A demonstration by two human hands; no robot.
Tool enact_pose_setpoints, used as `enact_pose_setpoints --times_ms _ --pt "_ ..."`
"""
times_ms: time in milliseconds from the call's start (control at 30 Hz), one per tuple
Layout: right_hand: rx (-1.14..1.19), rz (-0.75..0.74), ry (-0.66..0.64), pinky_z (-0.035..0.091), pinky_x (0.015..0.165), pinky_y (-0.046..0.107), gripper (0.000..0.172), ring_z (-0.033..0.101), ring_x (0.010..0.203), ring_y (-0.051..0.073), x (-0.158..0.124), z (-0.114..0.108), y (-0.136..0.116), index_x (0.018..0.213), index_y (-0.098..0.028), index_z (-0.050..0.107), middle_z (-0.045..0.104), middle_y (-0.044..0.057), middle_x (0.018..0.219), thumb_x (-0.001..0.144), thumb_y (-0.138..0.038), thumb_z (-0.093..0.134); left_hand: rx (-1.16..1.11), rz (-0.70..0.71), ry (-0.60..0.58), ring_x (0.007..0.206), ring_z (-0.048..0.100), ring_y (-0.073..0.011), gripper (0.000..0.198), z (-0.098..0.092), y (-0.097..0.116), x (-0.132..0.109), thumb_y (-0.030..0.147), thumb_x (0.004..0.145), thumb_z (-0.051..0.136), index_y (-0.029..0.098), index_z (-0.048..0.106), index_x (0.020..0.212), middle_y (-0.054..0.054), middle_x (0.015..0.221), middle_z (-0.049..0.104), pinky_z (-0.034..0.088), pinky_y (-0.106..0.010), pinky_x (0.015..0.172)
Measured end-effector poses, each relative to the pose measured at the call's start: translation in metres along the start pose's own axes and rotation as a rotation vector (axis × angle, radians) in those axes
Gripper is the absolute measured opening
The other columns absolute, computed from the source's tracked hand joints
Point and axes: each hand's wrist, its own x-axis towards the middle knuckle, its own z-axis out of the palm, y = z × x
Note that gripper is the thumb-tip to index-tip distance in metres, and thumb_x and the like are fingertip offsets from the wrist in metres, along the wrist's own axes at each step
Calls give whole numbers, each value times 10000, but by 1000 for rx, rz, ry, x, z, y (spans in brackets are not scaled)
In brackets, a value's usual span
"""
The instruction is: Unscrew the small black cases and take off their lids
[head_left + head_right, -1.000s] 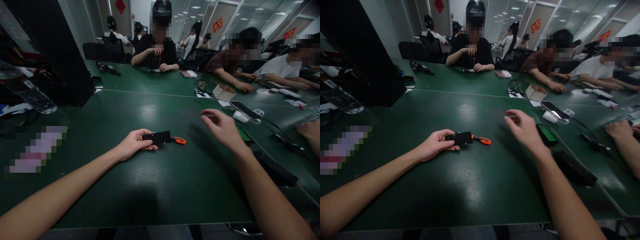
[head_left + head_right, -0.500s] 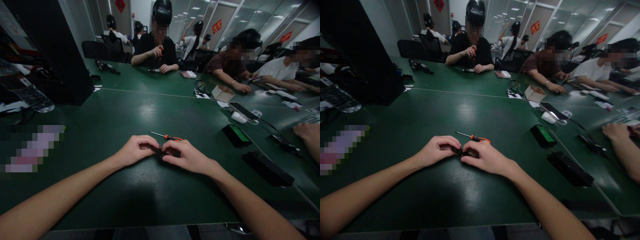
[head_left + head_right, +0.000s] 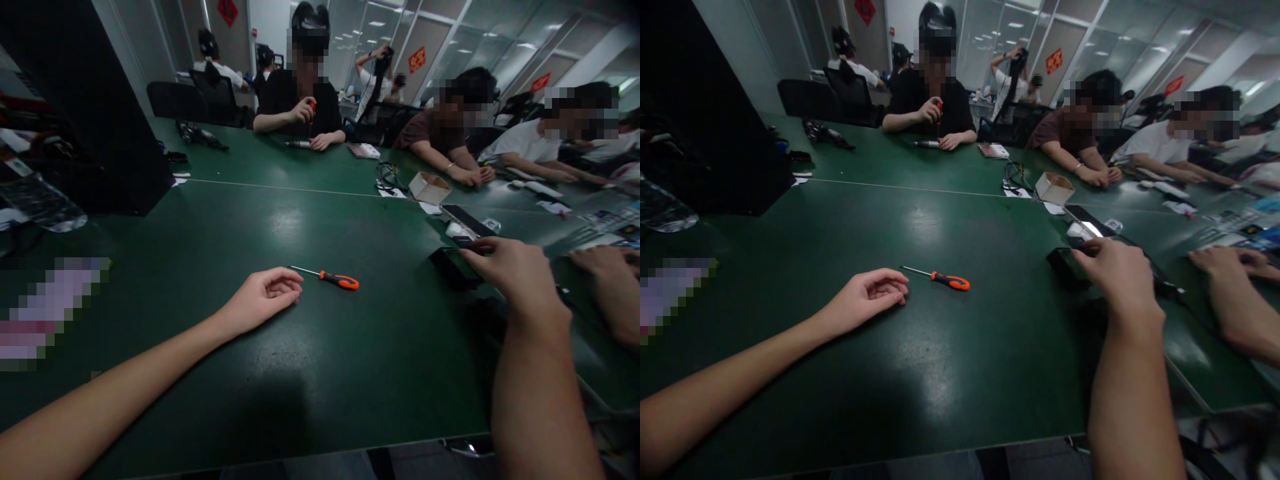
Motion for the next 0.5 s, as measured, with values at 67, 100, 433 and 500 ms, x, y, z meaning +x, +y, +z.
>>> enact_pose_setpoints --times_ms 67,100,433,500 --pt "20 12 -51 422 678 377 432 672 911 323 4 6 7 1160 -178 756 754 182 1082 888 -477 601 1 2 -2 823 713 -158 295 0 0 0 260 804 752 133 691 1062 -86 975 734 573 -299 814" --pt "24 6 -73 421 676 373 436 669 907 318 5 8 7 1149 -182 759 754 179 1072 883 -487 599 8 4 -3 828 714 -162 287 0 0 0 267 808 748 133 695 1057 -88 973 737 572 -303 820" --pt "15 34 -196 435 686 391 480 654 1024 363 5 12 0 1192 -207 739 722 194 1156 862 -513 572 57 7 -12 838 712 -177 256 1 2 -1 301 830 723 131 708 1022 -83 914 744 561 -315 837" --pt "1 34 -195 442 692 397 492 658 1041 368 6 14 1 1211 -215 733 720 192 1172 871 -524 553 67 12 -17 838 711 -177 252 1 3 -1 299 835 716 129 708 1021 -80 896 742 559 -313 834"
